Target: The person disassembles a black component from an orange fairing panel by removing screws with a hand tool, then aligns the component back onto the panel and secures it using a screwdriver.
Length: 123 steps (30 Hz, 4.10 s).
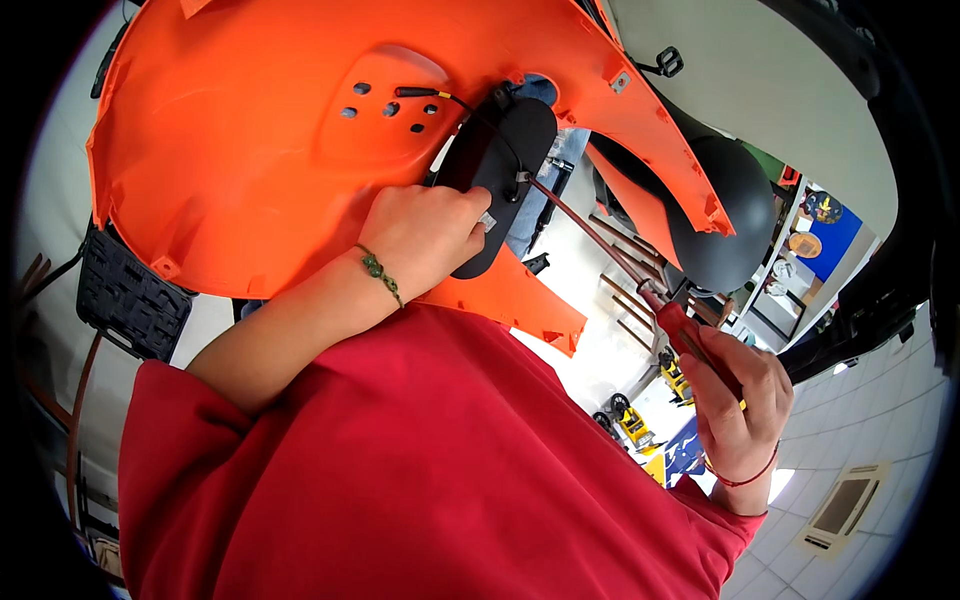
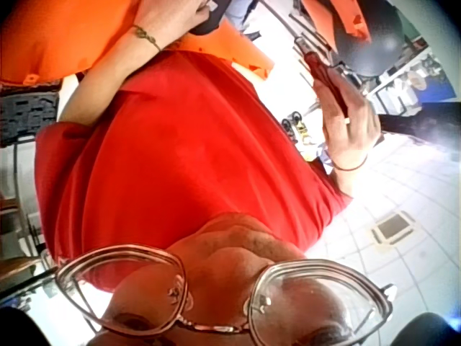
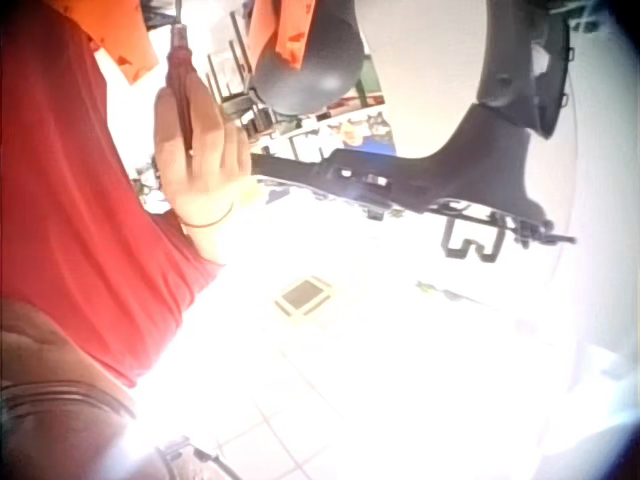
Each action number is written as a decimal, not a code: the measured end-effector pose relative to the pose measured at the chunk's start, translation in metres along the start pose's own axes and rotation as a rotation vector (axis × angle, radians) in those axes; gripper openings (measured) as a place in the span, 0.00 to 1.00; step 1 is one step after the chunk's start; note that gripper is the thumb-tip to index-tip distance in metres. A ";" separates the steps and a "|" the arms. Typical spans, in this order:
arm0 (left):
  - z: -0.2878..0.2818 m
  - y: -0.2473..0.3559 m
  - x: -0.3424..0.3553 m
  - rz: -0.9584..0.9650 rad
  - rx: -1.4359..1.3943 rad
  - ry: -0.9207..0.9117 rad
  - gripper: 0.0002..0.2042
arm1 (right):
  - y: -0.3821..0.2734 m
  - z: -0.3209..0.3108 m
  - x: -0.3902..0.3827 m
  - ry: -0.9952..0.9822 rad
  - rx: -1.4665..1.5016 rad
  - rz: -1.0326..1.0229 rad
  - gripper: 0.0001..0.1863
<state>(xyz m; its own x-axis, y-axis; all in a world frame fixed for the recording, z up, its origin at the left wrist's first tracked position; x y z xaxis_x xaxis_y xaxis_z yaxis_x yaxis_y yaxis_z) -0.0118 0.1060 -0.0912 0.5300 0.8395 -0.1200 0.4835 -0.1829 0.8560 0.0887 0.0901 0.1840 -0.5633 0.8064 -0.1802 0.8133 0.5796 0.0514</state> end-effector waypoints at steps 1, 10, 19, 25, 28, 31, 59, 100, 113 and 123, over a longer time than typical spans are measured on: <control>0.000 0.003 0.000 0.009 0.005 -0.008 0.07 | 0.000 0.002 -0.004 0.049 -0.023 0.085 0.15; 0.002 0.004 0.005 0.013 0.066 -0.003 0.09 | 0.018 0.011 -0.020 0.277 0.174 0.470 0.24; -0.003 0.005 0.008 -0.007 0.010 -0.036 0.10 | 0.011 0.022 -0.057 0.604 0.270 0.475 0.34; -0.002 0.006 0.011 -0.069 0.025 -0.077 0.12 | 0.035 0.041 -0.044 0.733 0.557 0.513 0.31; -0.004 0.010 0.010 -0.081 0.026 -0.094 0.12 | 0.036 0.065 -0.022 0.588 0.762 0.396 0.22; -0.003 0.009 0.009 -0.074 -0.007 -0.066 0.12 | 0.034 0.092 -0.011 0.549 0.956 0.405 0.19; -0.025 0.014 0.008 -0.222 0.365 -0.076 0.23 | 0.049 0.292 -0.019 -0.269 1.541 1.051 0.32; -0.008 -0.004 0.005 -0.124 0.065 -0.031 0.31 | 0.049 0.266 -0.019 0.125 1.217 1.019 0.23; -0.003 0.006 0.009 -0.199 0.357 -0.047 0.28 | 0.055 0.285 -0.013 0.310 1.118 0.981 0.27; -0.010 0.002 0.002 -0.211 0.534 -0.081 0.17 | 0.067 0.290 -0.021 0.259 1.165 1.060 0.20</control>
<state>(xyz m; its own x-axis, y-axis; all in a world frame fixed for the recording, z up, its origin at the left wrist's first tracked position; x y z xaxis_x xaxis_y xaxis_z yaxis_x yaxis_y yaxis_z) -0.0172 0.1123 -0.0848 0.4254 0.8478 -0.3166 0.8580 -0.2665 0.4391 0.1976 0.0777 -0.0937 0.3941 0.8358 -0.3823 0.4296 -0.5353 -0.7273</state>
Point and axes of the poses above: each hand's wrist, its own x-axis towards the middle knuckle, its own z-axis out of the palm, y = z × x, the point moved 6 cm from there along x, towards the middle knuckle, and after that the axes turned 13 degrees about y, right-handed, at the moved point
